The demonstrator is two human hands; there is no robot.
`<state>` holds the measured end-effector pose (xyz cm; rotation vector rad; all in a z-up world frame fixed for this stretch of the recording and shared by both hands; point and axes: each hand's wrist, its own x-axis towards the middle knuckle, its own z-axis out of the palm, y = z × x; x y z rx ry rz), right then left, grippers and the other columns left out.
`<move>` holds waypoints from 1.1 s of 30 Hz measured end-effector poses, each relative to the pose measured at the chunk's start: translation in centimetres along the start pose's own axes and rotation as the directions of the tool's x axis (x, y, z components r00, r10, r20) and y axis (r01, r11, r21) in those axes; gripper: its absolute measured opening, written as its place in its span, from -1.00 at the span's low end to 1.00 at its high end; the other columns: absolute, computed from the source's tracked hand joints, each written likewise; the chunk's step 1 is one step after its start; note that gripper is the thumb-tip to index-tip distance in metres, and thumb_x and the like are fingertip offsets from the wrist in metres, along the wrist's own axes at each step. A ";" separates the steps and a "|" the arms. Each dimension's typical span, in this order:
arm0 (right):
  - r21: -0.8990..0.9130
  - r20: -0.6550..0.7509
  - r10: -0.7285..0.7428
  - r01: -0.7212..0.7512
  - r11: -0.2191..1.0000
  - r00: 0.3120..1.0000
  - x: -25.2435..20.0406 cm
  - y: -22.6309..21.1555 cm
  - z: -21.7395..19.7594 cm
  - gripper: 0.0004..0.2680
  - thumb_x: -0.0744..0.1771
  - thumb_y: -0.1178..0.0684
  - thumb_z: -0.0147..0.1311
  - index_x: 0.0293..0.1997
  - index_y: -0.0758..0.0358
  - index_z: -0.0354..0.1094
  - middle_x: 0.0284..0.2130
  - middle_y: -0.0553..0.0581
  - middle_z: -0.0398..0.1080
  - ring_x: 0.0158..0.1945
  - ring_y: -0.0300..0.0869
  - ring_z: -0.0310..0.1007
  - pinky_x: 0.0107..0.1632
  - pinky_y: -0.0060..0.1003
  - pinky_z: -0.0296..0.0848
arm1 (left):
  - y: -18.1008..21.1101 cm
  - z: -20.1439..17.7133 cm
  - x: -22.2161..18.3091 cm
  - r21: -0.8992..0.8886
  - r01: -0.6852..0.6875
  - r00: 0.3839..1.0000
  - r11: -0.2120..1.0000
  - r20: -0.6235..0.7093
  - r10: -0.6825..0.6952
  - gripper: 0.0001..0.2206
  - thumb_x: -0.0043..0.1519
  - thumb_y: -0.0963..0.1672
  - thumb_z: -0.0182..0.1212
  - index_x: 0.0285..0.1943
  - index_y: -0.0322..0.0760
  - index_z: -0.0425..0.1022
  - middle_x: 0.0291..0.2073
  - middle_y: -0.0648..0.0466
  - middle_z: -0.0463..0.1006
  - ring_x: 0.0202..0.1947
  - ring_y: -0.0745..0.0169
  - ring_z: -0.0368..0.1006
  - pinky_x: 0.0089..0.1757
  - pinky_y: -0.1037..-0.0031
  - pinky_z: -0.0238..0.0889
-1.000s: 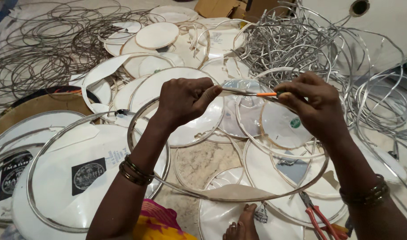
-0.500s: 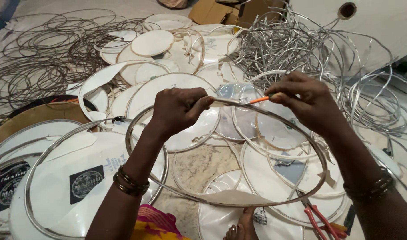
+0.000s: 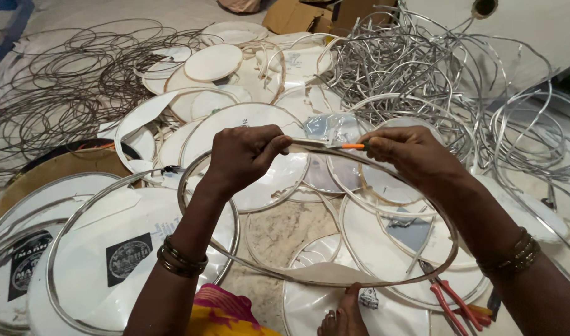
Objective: The person uses pliers to cut wire rings and a small screwdriver to pry at the edges of drum head components while sitting among various drum parts on the floor.
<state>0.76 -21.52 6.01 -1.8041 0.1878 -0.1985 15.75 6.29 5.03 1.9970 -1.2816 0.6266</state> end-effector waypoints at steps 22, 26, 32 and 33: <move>-0.698 -0.118 -0.537 0.315 0.643 0.835 -4.3 -3.4 1.1 -0.86 0.32 0.04 0.22 -0.06 0.11 0.59 -0.40 0.10 0.47 -0.36 -0.17 0.45 -0.27 -0.22 0.38 | -0.3 -0.1 0.4 -0.079 0.016 1.000 0.997 0.021 -0.015 -0.71 0.35 0.04 0.14 -0.37 -0.05 0.63 -0.62 0.20 0.58 -0.61 0.23 0.49 -0.48 0.39 0.28; -0.718 -0.106 -0.546 0.316 0.620 0.831 -4.2 -3.9 1.8 -0.85 0.32 0.02 0.21 -0.06 0.14 0.59 -0.40 0.11 0.47 -0.35 -0.14 0.47 -0.28 -0.21 0.39 | -0.2 0.1 0.4 -0.054 -0.011 1.000 0.999 0.016 0.012 -0.70 0.36 0.04 0.14 -0.38 -0.05 0.62 -0.64 0.21 0.56 -0.63 0.21 0.46 -0.46 0.40 0.27; -0.719 -0.146 -0.494 0.251 0.648 0.857 -3.9 -4.3 2.4 -0.86 0.33 0.02 0.21 -0.09 0.14 0.59 -0.36 0.12 0.48 -0.37 -0.14 0.48 -0.29 -0.24 0.41 | -0.1 0.3 0.3 -0.038 -0.025 1.000 0.999 0.001 0.025 -0.71 0.35 0.03 0.15 -0.38 -0.04 0.62 -0.65 0.19 0.54 -0.64 0.20 0.46 -0.48 0.39 0.26; -0.731 -0.137 -0.499 0.253 0.634 0.856 -3.6 -4.2 2.2 -0.87 0.33 0.03 0.22 -0.10 0.15 0.60 -0.36 0.12 0.49 -0.36 -0.15 0.48 -0.27 -0.24 0.41 | 0.0 0.3 0.2 -0.040 -0.046 0.999 0.998 -0.009 0.045 -0.72 0.36 0.02 0.15 -0.37 -0.04 0.62 -0.63 0.19 0.55 -0.62 0.21 0.47 -0.49 0.39 0.26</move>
